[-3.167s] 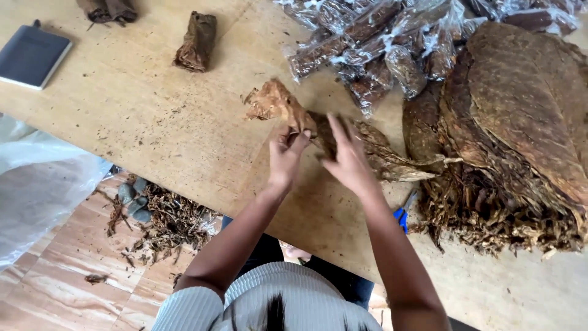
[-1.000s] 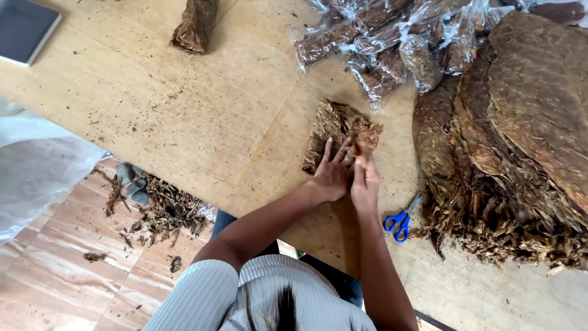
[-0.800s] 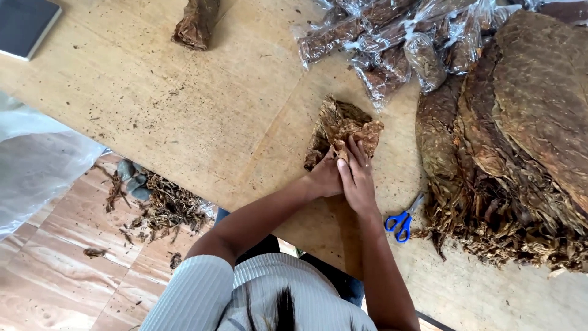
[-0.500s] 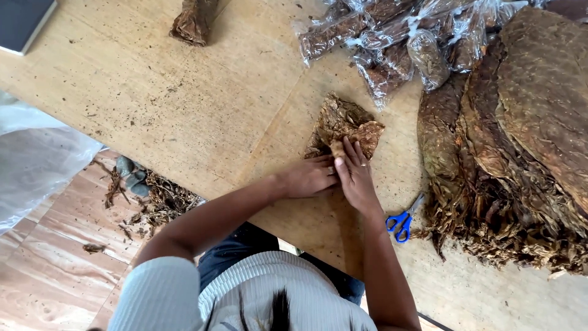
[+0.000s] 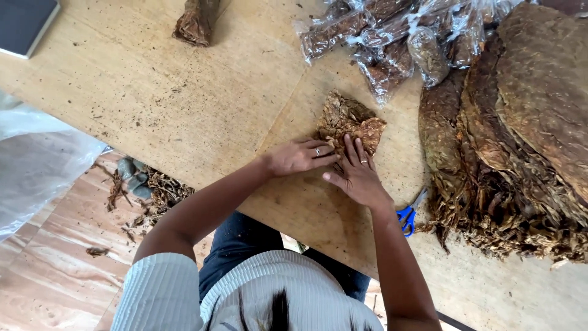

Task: The person repeatedly folds large dried leaves into compact bundles on a wooden table. They pick up a leaf, fold it several times, and place the finished bundle aside. The process is repeated multiple times throughout the clip.

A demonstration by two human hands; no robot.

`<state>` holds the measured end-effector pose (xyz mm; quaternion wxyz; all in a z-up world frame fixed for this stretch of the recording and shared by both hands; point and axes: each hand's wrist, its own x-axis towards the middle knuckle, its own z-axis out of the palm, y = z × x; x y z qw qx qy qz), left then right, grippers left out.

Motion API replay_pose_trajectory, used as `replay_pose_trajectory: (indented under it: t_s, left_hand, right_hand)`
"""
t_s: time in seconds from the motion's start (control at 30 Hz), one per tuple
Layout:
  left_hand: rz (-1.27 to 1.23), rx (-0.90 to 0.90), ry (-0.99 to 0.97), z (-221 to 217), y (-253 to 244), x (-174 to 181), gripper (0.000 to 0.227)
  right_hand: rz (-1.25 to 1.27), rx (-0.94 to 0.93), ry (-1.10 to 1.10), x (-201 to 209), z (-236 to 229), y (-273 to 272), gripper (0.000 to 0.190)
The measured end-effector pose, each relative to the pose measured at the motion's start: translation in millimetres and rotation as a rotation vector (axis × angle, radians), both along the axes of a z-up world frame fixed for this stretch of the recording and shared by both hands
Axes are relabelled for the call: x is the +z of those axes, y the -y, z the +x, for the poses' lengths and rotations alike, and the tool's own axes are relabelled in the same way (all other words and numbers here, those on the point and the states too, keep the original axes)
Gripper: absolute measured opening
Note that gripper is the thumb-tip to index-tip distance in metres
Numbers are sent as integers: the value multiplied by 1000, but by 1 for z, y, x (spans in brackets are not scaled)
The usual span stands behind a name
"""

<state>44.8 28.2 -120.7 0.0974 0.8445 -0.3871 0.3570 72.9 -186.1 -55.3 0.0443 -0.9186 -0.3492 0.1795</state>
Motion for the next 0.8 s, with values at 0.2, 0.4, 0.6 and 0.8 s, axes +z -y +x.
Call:
replay_pose_trajectory:
  t_s: [0.2,0.4,0.6,0.8]
  left_hand:
    - [-187,-35,-433,20,4,-18,33]
    - [-428,-107,-880,-1,3,37,33]
    - [-652,141,-924,16,12,13,28]
    - [-657,475,-998,49,22,4,17]
  right_hand:
    - [417,-17,50,2,-11,21,65]
    - [741,-207,-42,-16,-7,41,36]
    - [894,-428,-12,-29,16,34,18]
    - [945,-446,225,-40,31,25,30]
